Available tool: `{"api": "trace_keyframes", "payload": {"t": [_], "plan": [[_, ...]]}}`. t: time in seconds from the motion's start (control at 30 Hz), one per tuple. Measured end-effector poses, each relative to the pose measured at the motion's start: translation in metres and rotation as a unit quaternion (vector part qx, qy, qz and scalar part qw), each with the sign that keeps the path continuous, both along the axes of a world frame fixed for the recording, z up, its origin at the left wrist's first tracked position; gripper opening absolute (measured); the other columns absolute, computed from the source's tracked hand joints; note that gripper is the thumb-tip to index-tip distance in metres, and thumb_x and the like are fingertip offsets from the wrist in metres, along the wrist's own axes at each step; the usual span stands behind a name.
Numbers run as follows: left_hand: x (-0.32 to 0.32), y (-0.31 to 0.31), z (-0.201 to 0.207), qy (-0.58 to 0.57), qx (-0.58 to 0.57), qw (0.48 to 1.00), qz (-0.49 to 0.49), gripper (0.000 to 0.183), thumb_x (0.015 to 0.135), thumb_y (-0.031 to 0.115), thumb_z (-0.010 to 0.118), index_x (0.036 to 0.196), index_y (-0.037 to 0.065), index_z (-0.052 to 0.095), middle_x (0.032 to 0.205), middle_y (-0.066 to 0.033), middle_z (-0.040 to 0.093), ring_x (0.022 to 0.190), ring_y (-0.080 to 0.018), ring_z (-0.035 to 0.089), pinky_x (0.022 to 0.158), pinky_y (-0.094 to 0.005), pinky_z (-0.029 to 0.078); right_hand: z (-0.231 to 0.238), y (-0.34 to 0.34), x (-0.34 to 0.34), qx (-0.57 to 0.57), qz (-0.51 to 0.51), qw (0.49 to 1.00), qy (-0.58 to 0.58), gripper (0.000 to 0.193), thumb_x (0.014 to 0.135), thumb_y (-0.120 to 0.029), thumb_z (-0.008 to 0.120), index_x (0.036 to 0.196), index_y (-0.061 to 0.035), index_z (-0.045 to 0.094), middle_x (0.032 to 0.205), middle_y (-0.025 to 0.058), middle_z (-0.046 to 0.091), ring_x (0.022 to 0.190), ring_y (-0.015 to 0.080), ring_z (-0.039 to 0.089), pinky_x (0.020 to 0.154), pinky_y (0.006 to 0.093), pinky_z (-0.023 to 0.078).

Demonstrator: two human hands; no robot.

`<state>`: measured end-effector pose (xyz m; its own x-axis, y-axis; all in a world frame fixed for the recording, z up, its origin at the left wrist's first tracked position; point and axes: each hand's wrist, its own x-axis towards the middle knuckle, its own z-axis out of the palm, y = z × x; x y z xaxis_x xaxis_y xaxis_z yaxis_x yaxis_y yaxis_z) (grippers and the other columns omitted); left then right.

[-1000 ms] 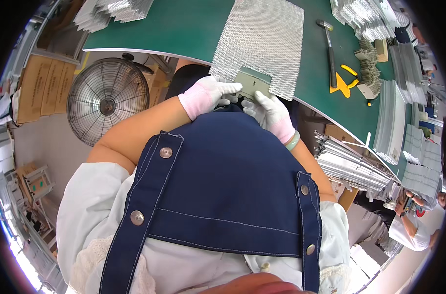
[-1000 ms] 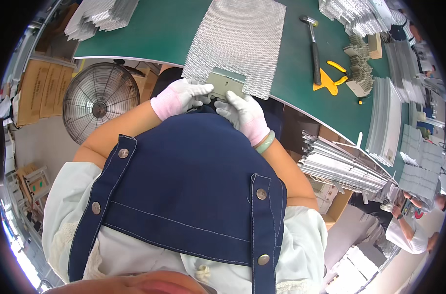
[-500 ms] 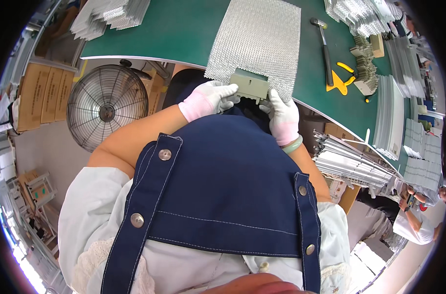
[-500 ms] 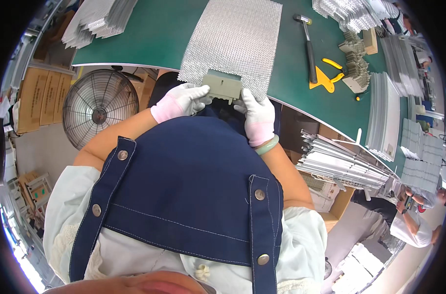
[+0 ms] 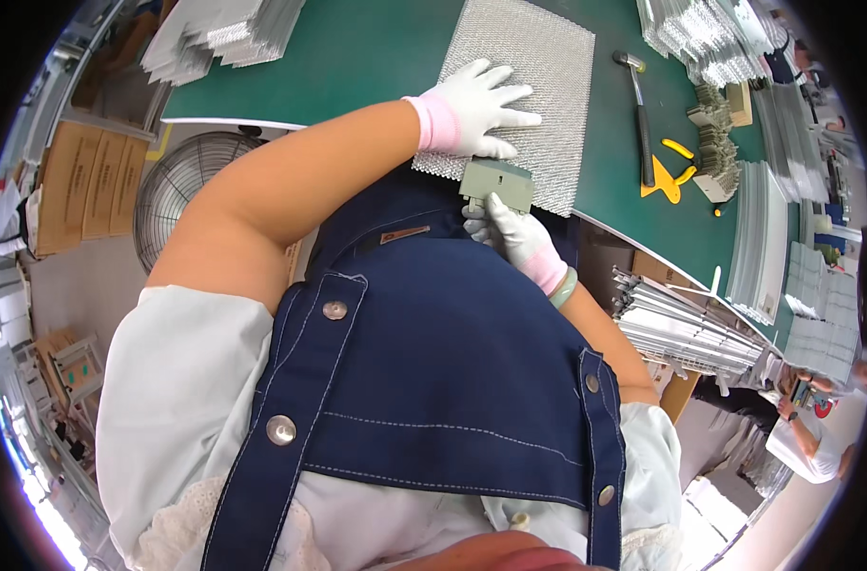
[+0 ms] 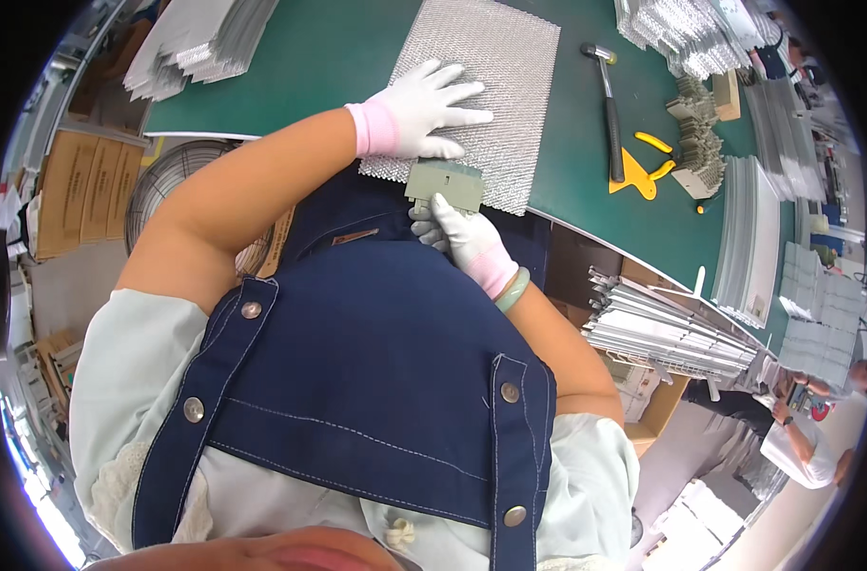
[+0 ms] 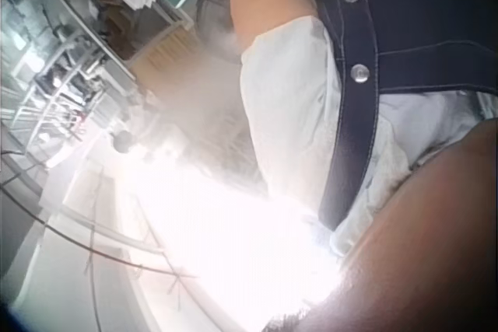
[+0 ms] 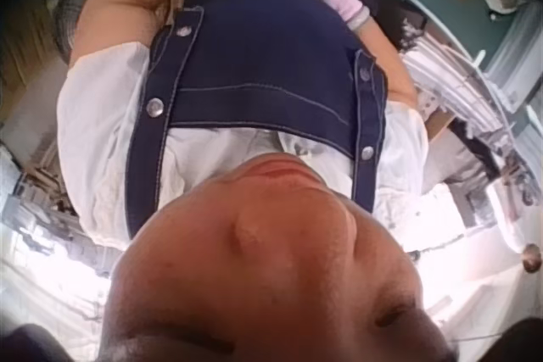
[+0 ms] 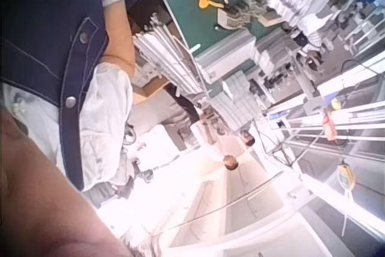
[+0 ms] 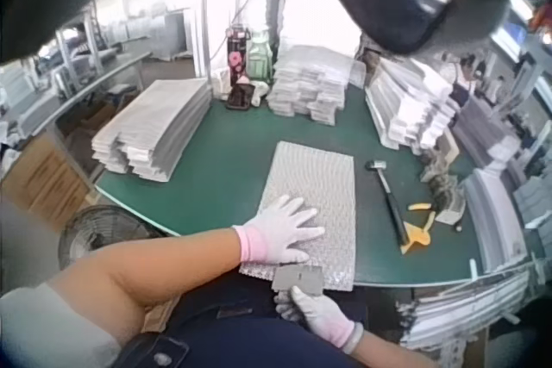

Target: The person assembles metal grilles by inserting a mesh sheet into a white frame and securing it with a plastic clip. They use a hammer to tap the clip into place and a handheld tool to crimp the edges. The finished units are stacked on the table.

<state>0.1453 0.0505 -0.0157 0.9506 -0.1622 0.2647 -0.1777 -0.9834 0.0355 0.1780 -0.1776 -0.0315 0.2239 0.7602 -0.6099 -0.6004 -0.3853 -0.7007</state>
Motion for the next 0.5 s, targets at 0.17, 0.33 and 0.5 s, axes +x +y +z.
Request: {"api": "trace_keyframes", "payload": {"t": [0.17,0.33,0.5], "plan": [[-0.001,0.0,0.007,0.013,-0.001,1.0,0.002,0.058,0.089,0.049,0.059,0.141,0.026,0.052,0.15,-0.0146,0.041,0.139,-0.0397,0.035,0.116,-0.0526,0.023,-0.011,0.016,-0.003,0.067,-0.078,0.994,0.035,0.05,0.098,-0.048,0.057,0.11,0.0001,0.06,0.088,0.0076,0.064,0.071,0.0125,0.057,0.066,0.0249,0.049],[-0.004,-0.011,0.004,0.017,-0.016,0.999,0.024,0.054,0.092,0.047,0.055,0.142,0.027,0.051,0.151,-0.0144,0.04,0.141,-0.0397,0.032,0.117,-0.0544,0.021,0.003,0.011,-0.005,0.037,-0.157,0.978,0.132,0.045,0.099,-0.044,0.056,0.111,-0.001,0.058,0.088,0.0099,0.063,0.07,0.0144,0.058,0.066,0.0261,0.05],[-0.016,-0.035,0.0,0.034,-0.024,0.998,0.041,0.053,0.093,0.046,0.054,0.143,0.027,0.05,0.151,-0.0147,0.04,0.141,-0.04,0.031,0.117,-0.0559,0.02,0.021,-0.012,-0.006,-0.013,-0.17,0.97,0.175,0.035,0.1,-0.035,0.057,0.115,-0.0035,0.057,0.093,0.0122,0.064,0.073,0.0154,0.058,0.063,0.0289,0.051]]}}
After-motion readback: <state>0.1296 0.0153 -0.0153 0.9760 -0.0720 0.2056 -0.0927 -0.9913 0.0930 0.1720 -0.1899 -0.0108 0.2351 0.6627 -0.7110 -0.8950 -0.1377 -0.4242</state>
